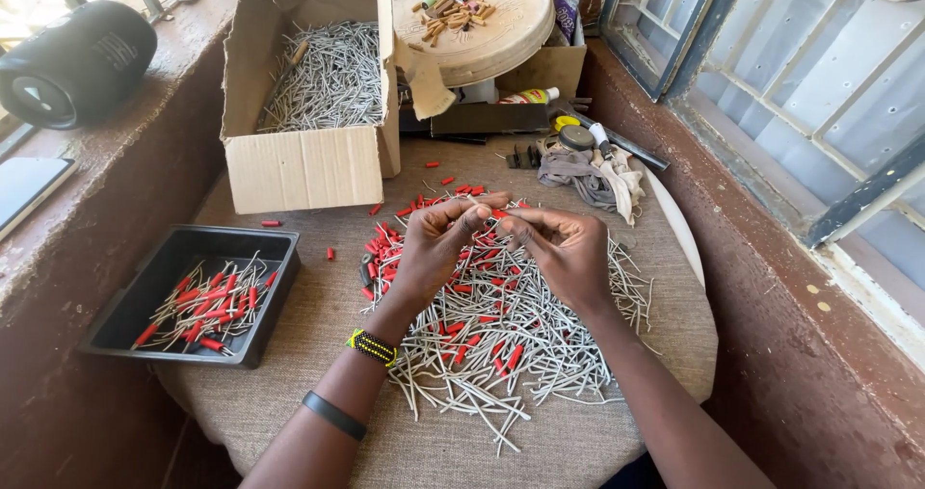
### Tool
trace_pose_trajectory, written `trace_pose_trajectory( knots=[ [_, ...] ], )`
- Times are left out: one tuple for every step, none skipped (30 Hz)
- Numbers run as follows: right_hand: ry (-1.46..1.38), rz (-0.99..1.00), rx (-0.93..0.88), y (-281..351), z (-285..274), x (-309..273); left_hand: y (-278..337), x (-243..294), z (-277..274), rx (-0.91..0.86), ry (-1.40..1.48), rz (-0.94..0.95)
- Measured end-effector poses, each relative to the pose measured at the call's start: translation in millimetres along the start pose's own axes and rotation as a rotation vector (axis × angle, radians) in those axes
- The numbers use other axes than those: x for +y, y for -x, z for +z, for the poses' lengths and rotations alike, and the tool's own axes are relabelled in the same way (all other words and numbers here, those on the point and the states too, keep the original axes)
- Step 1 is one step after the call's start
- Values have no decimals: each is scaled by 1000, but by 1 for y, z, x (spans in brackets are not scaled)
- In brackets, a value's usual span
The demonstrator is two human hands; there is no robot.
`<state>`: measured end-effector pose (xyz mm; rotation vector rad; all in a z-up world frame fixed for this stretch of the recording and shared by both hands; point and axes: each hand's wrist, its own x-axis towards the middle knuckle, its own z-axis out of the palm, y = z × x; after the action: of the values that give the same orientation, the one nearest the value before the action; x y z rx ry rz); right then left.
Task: Assembling small metal rivets by inserting metal pins into red plastic caps.
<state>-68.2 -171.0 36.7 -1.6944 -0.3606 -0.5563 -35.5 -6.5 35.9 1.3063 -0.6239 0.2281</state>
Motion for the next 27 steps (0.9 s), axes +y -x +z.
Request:
trace_pose_trajectory(
  knots=[
    [0, -1, -1, -1, -2, -1, 0, -10, -3, 1, 0, 1],
    [-27, -5, 41, -3, -3, -2, 1, -19, -7, -11, -25, -7],
    [-56, -9, 79, -5, -2, -3, 1, -28, -13, -19, -54, -15],
    [-60, -11, 74, -6, 4, -12, 1, -32, -18, -14, -58, -13],
    [-12, -62, 50, -6, 7, -21, 0, -38, -21, -49, -268, 71],
    [36, -113, 26, -6, 11, -30, -1, -44, -24, -84, -478, 154],
    [36, -112, 23, -5, 27, -41, 2, -67, -27, -82, -478, 152],
    [47, -188, -145, -4, 43, -51, 5, -90, -31, -204, -786, 296],
    [56, -261, -315, -2, 59, -62, 9, -114, -34, -326, -1093, 438],
    [56, -258, -321, 2, 78, -73, 6, -110, -29, -323, -1093, 432],
    [71, -331, -403, 6, 98, -85, 2, -106, -27, -370, -950, 417],
    [86, -405, -485, 10, 117, -97, -3, -101, -24, -416, -807, 401],
    [84, -409, -487, 9, 134, -95, -3, -97, -25, -413, -811, 401],
    [106, -409, -527, 8, 151, -94, -2, -94, -27, -426, -803, 316],
    [131, -407, -567, 7, 167, -93, -1, -91, -27, -438, -791, 229],
    [131, -408, -571, 4, 171, -90, -2, -92, -26, -434, -791, 229],
    [184, -431, -605, 0, 176, -88, -2, -93, -26, -432, -809, 224],
    [238, -453, -640, -3, 181, -85, -3, -94, -25, -429, -828, 220],
    [240, -450, -640, -5, 172, -82, -8, -112, -29, -430, -824, 219],
    [222, -513, -610, -6, 163, -78, -12, -129, -33, -435, -808, 213],
    [204, -576, -580, -7, 154, -74, -16, -147, -37, -438, -791, 207],
    [206, -574, -583, -9, 131, -71, -15, -140, -40, -437, -788, 206],
    [211, -539, -555, -10, 108, -69, -12, -132, -43, -412, -747, 189],
    [217, -504, -528, -11, 84, -66, -10, -125, -46, -387, -707, 172],
    [222, -502, -526, -10, 61, -66, -9, -109, -47, -389, -702, 173],
    [232, -368, -512, -9, 37, -66, -8, -92, -48, -356, -643, 155],
    [240, -236, -496, -8, 14, -66, -7, -75, -49, -323, -586, 136]
  ],
)
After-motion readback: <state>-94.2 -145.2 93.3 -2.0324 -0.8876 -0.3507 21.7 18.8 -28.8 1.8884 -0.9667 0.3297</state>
